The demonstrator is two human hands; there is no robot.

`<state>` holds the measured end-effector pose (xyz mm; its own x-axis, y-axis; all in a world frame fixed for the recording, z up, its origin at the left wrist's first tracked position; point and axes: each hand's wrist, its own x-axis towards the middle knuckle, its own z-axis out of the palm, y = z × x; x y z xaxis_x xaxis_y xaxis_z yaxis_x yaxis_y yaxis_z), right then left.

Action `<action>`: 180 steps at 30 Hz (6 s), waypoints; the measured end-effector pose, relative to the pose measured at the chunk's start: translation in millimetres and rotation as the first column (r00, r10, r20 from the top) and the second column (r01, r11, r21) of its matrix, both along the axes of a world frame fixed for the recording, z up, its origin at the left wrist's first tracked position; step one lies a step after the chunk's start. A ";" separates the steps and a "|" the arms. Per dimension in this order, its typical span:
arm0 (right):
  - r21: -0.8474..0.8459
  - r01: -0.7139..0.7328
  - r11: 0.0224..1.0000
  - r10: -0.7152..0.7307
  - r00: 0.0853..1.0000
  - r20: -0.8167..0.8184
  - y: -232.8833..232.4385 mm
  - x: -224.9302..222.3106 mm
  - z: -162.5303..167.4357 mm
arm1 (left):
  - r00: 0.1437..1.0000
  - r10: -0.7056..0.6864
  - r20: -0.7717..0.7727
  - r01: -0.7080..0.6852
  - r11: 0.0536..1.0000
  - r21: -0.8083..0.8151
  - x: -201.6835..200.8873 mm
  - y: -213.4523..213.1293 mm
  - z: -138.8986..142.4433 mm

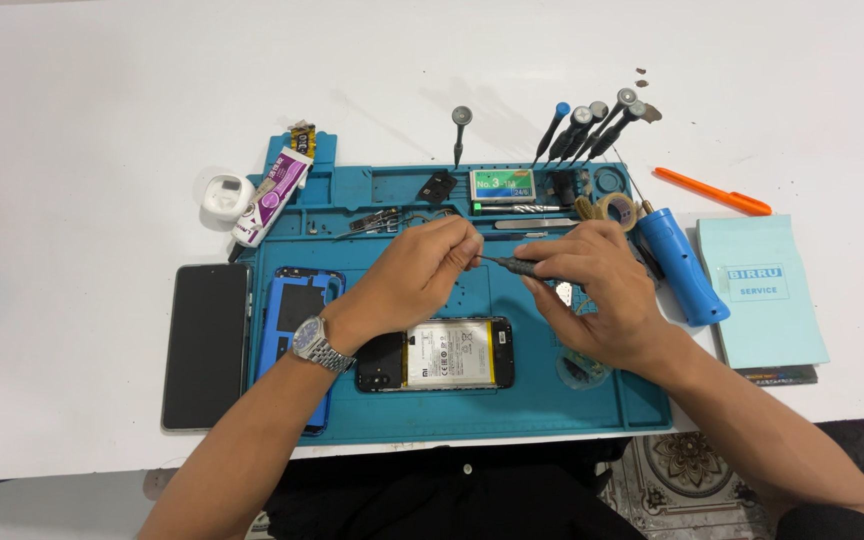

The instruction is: The person repairs a smartphone at a service workbench. They handle small internal components and flex cables, use a screwdriver to unscrew parts, pry at the phone's internals, then lift the phone and continue working on its battery and frame with the screwdriver.

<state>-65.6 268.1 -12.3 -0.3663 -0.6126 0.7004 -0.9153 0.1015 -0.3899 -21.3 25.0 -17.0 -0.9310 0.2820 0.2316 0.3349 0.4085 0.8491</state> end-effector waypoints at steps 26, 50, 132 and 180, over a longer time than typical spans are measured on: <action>-0.001 -0.010 1.000 0.010 1.000 -0.014 -1.2 1.7 0.6 | 1.000 0.015 0.006 -0.014 0.998 -0.055 0.6 0.4 1.3; -0.214 0.180 0.960 -0.177 0.984 0.034 5.9 0.2 -2.7 | 0.999 -0.041 0.001 0.036 0.864 -0.503 2.8 -12.9 12.8; -0.023 0.192 0.981 -0.186 0.968 0.170 -4.1 -8.8 -29.8 | 0.755 -0.028 0.655 -0.270 0.897 0.349 -10.7 -24.3 -0.7; 0.301 0.205 0.931 -0.310 0.880 0.360 -15.0 -16.2 -13.3 | 0.845 0.078 0.529 -0.167 0.978 0.122 -2.2 -13.4 2.0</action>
